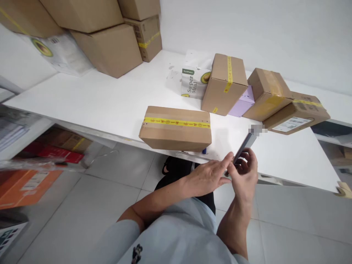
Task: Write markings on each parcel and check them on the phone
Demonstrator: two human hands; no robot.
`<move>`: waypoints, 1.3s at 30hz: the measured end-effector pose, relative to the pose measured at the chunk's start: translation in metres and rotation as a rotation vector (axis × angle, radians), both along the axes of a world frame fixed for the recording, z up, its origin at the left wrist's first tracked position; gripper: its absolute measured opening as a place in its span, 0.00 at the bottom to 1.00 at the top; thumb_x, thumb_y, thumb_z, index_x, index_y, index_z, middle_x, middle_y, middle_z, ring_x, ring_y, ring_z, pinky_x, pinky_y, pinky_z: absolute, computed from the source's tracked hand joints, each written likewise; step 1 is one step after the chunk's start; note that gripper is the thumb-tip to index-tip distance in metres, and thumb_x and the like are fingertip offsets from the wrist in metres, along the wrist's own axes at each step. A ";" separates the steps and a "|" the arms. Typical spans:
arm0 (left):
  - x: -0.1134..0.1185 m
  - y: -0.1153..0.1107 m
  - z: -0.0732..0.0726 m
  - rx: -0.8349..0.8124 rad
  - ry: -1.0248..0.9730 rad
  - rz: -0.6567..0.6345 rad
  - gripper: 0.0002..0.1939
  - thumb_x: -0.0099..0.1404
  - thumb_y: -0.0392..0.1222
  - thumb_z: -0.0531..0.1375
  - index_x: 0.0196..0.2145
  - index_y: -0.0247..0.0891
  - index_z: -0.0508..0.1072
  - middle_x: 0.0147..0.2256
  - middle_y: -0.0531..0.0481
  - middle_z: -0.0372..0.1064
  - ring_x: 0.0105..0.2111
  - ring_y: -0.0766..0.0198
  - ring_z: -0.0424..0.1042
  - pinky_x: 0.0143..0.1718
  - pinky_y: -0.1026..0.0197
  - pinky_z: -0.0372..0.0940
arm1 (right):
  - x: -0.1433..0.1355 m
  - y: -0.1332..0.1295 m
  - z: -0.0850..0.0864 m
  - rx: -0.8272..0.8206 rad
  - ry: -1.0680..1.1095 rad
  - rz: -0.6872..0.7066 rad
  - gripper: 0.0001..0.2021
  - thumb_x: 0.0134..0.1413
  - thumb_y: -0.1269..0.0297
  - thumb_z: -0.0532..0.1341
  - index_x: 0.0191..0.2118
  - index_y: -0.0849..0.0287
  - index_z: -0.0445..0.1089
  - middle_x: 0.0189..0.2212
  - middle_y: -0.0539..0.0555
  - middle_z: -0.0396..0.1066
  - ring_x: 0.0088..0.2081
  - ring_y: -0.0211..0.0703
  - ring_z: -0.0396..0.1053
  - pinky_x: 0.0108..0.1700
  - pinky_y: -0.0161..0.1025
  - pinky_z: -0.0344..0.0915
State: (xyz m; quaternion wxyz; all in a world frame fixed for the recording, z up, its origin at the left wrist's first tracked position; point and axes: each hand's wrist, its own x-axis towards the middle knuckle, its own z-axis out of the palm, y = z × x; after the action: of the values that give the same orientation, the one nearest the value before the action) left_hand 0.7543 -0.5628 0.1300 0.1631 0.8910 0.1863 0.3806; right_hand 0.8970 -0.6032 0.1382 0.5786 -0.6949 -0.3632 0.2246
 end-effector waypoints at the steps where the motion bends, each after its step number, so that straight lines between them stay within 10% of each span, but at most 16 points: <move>1: -0.002 0.000 0.001 0.023 0.020 0.003 0.45 0.74 0.46 0.55 0.72 0.38 0.26 0.57 0.35 0.71 0.52 0.54 0.77 0.50 0.53 0.76 | 0.007 0.002 -0.003 -0.069 -0.036 -0.059 0.43 0.41 0.46 0.69 0.63 0.55 0.59 0.53 0.59 0.68 0.44 0.48 0.71 0.47 0.50 0.70; 7: -0.034 0.003 0.011 0.172 -0.120 0.134 0.29 0.72 0.41 0.58 0.67 0.37 0.54 0.44 0.45 0.79 0.40 0.60 0.80 0.46 0.56 0.77 | 0.055 0.022 -0.022 -0.522 -0.381 -0.232 0.54 0.38 0.47 0.68 0.69 0.69 0.51 0.61 0.74 0.61 0.61 0.73 0.61 0.62 0.64 0.58; 15: -0.061 0.010 0.013 0.204 -0.301 0.211 0.18 0.68 0.32 0.59 0.55 0.35 0.69 0.37 0.44 0.79 0.37 0.61 0.78 0.38 0.58 0.76 | 0.066 0.054 -0.027 -0.701 -0.522 -0.135 0.55 0.44 0.47 0.66 0.71 0.72 0.43 0.60 0.78 0.62 0.62 0.77 0.57 0.61 0.66 0.57; 21: -0.071 0.013 0.018 0.260 -0.348 0.278 0.16 0.63 0.28 0.60 0.49 0.35 0.72 0.35 0.46 0.78 0.33 0.63 0.76 0.36 0.59 0.75 | 0.056 0.062 -0.018 -0.485 -0.539 0.034 0.49 0.51 0.44 0.63 0.71 0.68 0.48 0.66 0.75 0.55 0.68 0.73 0.50 0.65 0.67 0.52; 26: -0.083 0.013 0.016 0.256 -0.412 0.374 0.17 0.61 0.27 0.60 0.47 0.38 0.73 0.33 0.48 0.77 0.32 0.63 0.74 0.33 0.59 0.74 | 0.034 0.071 0.019 -0.056 -0.558 0.529 0.58 0.44 0.34 0.67 0.73 0.48 0.36 0.75 0.59 0.33 0.75 0.60 0.37 0.70 0.64 0.48; 31: -0.104 0.016 0.009 0.348 -0.417 0.471 0.17 0.63 0.29 0.59 0.48 0.41 0.73 0.33 0.49 0.75 0.32 0.64 0.73 0.34 0.58 0.73 | 0.014 0.107 0.045 -0.080 -0.589 0.895 0.65 0.36 0.33 0.70 0.74 0.43 0.32 0.75 0.56 0.21 0.75 0.62 0.22 0.71 0.68 0.38; 35: -0.127 0.027 -0.001 0.347 -0.590 0.721 0.15 0.63 0.33 0.61 0.47 0.43 0.76 0.39 0.47 0.71 0.39 0.61 0.72 0.39 0.57 0.70 | 0.013 0.128 0.043 -0.088 -0.515 1.066 0.66 0.34 0.34 0.72 0.74 0.44 0.34 0.75 0.56 0.26 0.75 0.62 0.24 0.73 0.66 0.35; 39: -0.141 0.044 -0.013 0.006 -0.858 0.862 0.16 0.65 0.42 0.64 0.50 0.46 0.75 0.48 0.47 0.69 0.50 0.60 0.70 0.46 0.59 0.69 | 0.010 0.126 0.035 -0.012 -0.506 1.084 0.61 0.37 0.39 0.73 0.73 0.43 0.40 0.72 0.57 0.39 0.74 0.61 0.36 0.74 0.64 0.35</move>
State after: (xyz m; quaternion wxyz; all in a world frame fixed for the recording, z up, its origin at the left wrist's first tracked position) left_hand 0.6133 -0.5185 0.1174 0.0521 0.5027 0.4470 0.7381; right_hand 0.9068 -0.4767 0.1732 0.2733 -0.4457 -0.7912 0.3173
